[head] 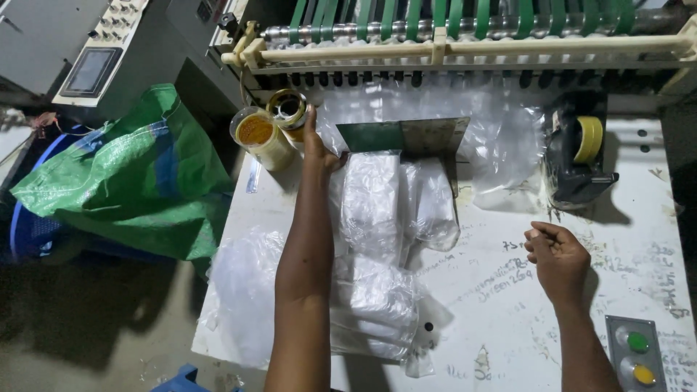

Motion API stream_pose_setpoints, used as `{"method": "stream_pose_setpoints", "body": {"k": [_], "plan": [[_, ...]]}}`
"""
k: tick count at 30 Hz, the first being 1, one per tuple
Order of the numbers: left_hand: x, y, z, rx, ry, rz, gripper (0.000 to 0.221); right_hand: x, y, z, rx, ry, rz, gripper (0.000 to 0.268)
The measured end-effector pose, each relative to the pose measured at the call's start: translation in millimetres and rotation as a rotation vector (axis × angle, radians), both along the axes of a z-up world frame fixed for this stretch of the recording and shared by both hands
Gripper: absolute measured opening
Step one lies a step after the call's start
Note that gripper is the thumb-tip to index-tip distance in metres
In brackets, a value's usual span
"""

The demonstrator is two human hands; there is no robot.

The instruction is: Folding and stacking plastic bags as they come off a production machine.

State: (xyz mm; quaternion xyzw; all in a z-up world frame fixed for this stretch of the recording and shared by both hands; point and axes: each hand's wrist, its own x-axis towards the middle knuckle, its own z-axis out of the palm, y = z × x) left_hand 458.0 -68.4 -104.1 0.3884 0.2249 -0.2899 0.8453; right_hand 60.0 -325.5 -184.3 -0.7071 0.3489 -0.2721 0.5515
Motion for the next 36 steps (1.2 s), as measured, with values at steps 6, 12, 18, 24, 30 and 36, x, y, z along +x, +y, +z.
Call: {"method": "stream_pose_setpoints", "body": {"k": [6,12,18,24,30,36], "plan": [[5.7,-0.8,-8.8,0.042,0.025,0.023,0.08,1.1,-0.5,-2.0,0.009,0.005,-0.015,0.019],[-12.3,-1.0,19.2,0.223,0.087,0.064,0.109,0.1,0.0,2.0,0.007,0.038,-0.017,0.021],[-15.8,-1.4,21.9,0.216,0.071,0.054,0.107,-0.7,4.2,10.1,-0.018,0.024,0.007,0.022],[0.2,-2.4,-4.0,0.078,-0.001,0.04,0.085,1.1,-0.4,3.2,0.058,0.039,-0.013,0.022],[-12.9,-2.4,15.1,0.194,0.055,0.066,0.1,5.1,-0.6,0.0,0.076,-0.058,-0.042,0.03],[-15.2,1.9,24.4,0.153,0.112,0.037,0.09,8.7,-25.9,22.2,0.488,-0.301,0.13,0.076]]}}
